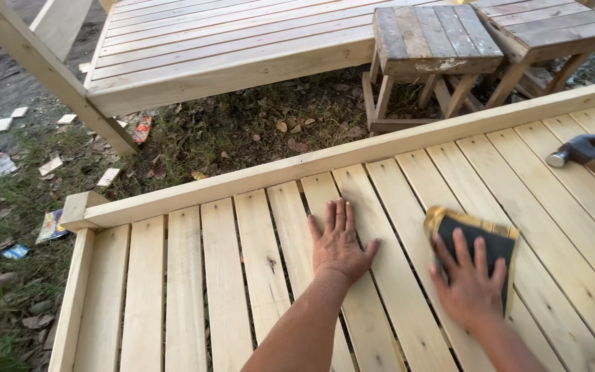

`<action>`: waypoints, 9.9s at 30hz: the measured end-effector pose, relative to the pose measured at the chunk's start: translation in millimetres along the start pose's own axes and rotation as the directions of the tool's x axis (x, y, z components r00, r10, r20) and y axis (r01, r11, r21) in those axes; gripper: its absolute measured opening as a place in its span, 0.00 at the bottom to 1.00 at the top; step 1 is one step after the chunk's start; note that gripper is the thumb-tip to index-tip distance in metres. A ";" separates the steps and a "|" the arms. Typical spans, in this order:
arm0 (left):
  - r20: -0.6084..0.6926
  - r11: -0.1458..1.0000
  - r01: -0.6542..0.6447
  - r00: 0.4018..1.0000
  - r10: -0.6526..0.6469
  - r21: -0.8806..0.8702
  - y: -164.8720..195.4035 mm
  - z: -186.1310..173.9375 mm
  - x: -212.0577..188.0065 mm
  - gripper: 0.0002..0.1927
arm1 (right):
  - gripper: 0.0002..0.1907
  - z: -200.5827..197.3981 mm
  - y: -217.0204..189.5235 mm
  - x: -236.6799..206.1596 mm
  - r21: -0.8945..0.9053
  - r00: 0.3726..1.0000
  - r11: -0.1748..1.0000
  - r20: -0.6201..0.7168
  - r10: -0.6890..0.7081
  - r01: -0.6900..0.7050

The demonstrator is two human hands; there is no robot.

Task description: The person sands the slats and rails of a wooden bench frame with sandpaper, rubbing the paper back and forth across the wood surface while steadying the frame with the other hand. They swap to a fresh sheet of sandpaper from a box and continue sanding different sections of the bench.

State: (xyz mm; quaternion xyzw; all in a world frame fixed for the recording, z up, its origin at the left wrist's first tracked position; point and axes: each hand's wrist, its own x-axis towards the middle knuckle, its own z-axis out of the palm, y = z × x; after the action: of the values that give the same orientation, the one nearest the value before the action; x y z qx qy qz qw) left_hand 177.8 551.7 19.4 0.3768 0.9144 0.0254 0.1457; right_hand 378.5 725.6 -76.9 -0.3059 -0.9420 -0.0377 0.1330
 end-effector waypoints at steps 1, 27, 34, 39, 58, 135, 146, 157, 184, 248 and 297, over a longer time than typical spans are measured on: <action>0.004 1.000 0.003 1.000 -0.003 -0.003 -0.2 -1.0 0.2 0.48 | 0.35 3.2 1.3 17.0 -0.025 1.000 1.000 0.025 0.010 -0.009; 0.027 0.999 0.013 1.000 -0.012 -0.044 3.2 -14.9 0.1 0.48 | 0.32 23.5 -1.2 -86.0 -0.067 0.954 0.990 -0.264 -0.140 0.127; 0.030 0.998 0.019 0.999 -0.017 -0.055 5.3 -17.7 0.0 0.49 | 0.33 14.1 -2.9 16.9 0.032 0.989 0.992 -0.094 -0.115 0.118; 0.011 0.999 0.031 0.999 -0.030 -0.042 6.9 -14.6 1.0 0.49 | 0.28 8.8 -20.6 52.0 0.163 1.000 0.986 -0.022 -0.014 0.017; -0.008 0.999 0.034 0.999 -0.034 -0.006 16.8 -10.1 1.4 0.48 | 0.32 5.0 76.0 -38.2 -0.062 0.951 0.951 0.039 0.305 -0.303; -0.003 0.997 0.037 0.999 -0.037 -0.060 -40.2 -13.7 -56.8 0.34 | 0.34 7.4 -69.9 -124.3 -0.111 0.847 0.905 -0.321 -0.424 0.411; -0.063 0.985 0.051 0.996 -0.062 -0.165 -50.3 -7.0 -45.7 0.34 | 0.30 -10.7 -122.0 36.6 0.175 0.974 0.963 0.057 -0.217 0.204; -0.085 0.982 0.069 0.993 -0.085 -0.178 -52.6 4.2 -39.4 0.34 | 0.37 -8.7 -98.9 -61.5 0.172 0.916 0.900 -0.060 -0.397 0.401; -0.058 0.977 0.089 0.993 -0.102 -0.194 -50.3 -2.1 -40.0 0.32 | 0.31 -1.5 -60.7 -102.7 -0.060 0.937 0.971 -0.255 -0.239 0.231; 0.009 1.000 -0.014 1.000 0.014 0.020 24.1 -0.8 -22.8 0.55 | 0.33 -25.5 -25.2 -107.8 0.103 0.987 0.983 -0.075 -0.142 0.149; -0.004 0.999 0.013 1.000 -0.013 0.031 29.5 5.8 -15.1 0.43 | 0.31 -11.3 -56.7 -117.5 -0.167 0.864 0.950 -0.396 -0.309 0.263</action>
State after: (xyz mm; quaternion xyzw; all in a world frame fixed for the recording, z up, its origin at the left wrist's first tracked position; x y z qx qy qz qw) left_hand 209.7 561.9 22.2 0.3730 0.9174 0.0109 0.1385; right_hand 439.2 611.4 -97.6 -0.1541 -0.9231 -0.1719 0.3077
